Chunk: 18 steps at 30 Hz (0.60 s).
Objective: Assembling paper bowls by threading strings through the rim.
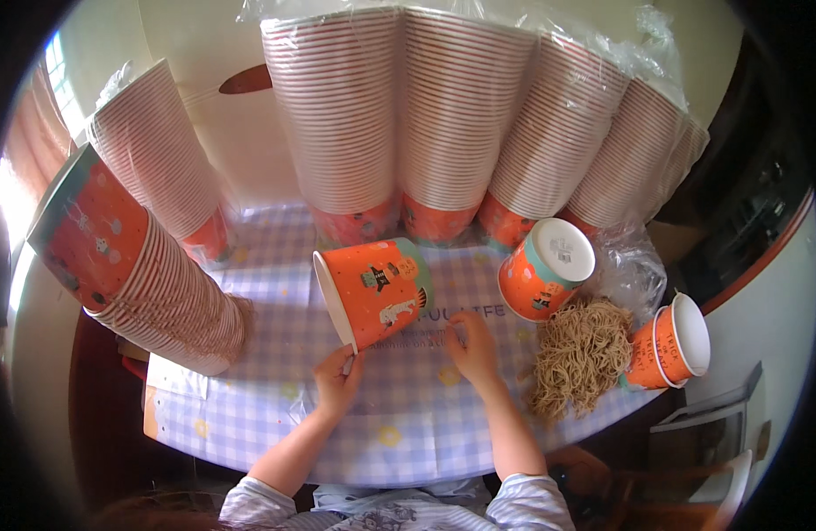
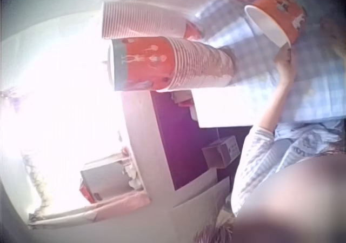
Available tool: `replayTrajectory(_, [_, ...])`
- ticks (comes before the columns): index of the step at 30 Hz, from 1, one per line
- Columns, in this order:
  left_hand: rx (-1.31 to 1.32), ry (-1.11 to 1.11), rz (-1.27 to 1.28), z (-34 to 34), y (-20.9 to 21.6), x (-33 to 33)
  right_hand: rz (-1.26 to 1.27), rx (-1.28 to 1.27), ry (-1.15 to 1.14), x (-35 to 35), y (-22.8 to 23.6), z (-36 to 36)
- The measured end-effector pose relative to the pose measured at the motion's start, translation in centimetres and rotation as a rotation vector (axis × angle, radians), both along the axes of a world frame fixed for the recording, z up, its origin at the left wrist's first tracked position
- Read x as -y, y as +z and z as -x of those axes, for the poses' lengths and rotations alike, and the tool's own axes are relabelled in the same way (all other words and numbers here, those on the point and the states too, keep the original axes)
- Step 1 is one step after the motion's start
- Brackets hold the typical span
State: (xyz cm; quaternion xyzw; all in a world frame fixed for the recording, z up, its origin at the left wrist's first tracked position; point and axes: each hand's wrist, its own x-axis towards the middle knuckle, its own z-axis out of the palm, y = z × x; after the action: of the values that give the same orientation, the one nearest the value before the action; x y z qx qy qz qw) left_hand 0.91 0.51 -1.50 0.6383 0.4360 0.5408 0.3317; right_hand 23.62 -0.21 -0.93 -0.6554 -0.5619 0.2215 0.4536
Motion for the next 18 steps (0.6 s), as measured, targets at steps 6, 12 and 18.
replayTrajectory(6, [0.044, 0.127, -0.029, 1.1, -0.4, -0.2, -0.168, 0.717, -0.199, 0.1, -2.5, -4.6])
replayTrajectory(12, [0.262, 0.178, -0.138, 2.9, 0.4, -1.3, 0.064, 0.969, 0.011, 2.3, -4.4, -0.7])
replayTrajectory(18, [0.289, 0.199, -0.103, 3.4, -0.7, -1.5, -0.022, 0.427, 0.486, 5.7, -2.1, 8.4])
